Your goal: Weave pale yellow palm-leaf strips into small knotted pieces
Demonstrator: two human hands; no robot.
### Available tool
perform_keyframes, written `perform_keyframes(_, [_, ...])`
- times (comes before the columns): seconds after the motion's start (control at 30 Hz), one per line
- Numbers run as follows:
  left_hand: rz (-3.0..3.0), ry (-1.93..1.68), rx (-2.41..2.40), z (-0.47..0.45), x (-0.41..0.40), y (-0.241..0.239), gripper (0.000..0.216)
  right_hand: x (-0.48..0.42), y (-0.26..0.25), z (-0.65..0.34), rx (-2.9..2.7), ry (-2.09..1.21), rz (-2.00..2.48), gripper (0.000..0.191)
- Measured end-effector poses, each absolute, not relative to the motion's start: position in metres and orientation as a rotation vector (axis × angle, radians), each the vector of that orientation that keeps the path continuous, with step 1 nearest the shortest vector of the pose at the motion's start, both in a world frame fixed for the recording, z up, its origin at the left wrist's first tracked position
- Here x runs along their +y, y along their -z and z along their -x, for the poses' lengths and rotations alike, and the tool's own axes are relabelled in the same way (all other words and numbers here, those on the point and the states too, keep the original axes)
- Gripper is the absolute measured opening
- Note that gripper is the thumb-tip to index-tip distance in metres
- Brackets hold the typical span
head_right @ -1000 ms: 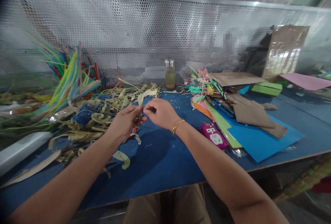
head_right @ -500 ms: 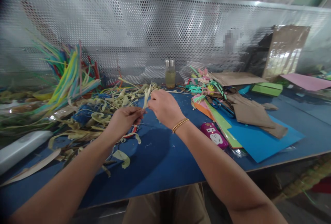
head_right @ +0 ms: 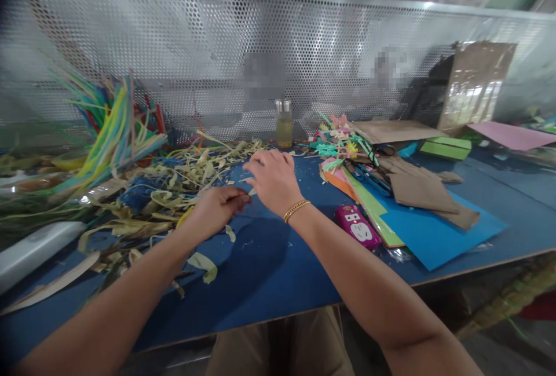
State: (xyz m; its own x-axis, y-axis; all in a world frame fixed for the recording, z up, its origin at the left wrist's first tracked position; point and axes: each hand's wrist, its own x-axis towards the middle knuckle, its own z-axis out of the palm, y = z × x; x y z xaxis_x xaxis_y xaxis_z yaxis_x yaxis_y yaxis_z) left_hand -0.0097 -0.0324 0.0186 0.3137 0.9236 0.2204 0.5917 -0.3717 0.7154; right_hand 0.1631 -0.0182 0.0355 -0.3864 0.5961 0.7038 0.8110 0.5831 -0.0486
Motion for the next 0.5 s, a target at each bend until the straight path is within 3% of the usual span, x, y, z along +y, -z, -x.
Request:
perform_keyframes(0.17, [-1.511, -1.116, 1.201, 0.011, -0.027, -0.016, 0.021, -0.030, -0.042, -0.162, -1.949, 0.261, 1.054, 0.021])
perform_keyframes(0.3, [-1.160, -1.236, 1.027, 0.012, -0.026, -0.020, 0.019, -0.029, -0.028, -0.149, -1.981, -0.264, 1.010, 0.022])
perform_keyframes(0.5, [-0.854, -1.220, 0.859, 0.012, -0.026, -0.026, 0.008, -0.022, -0.015, -0.133, -1.416, -1.040, 1.069, 0.011])
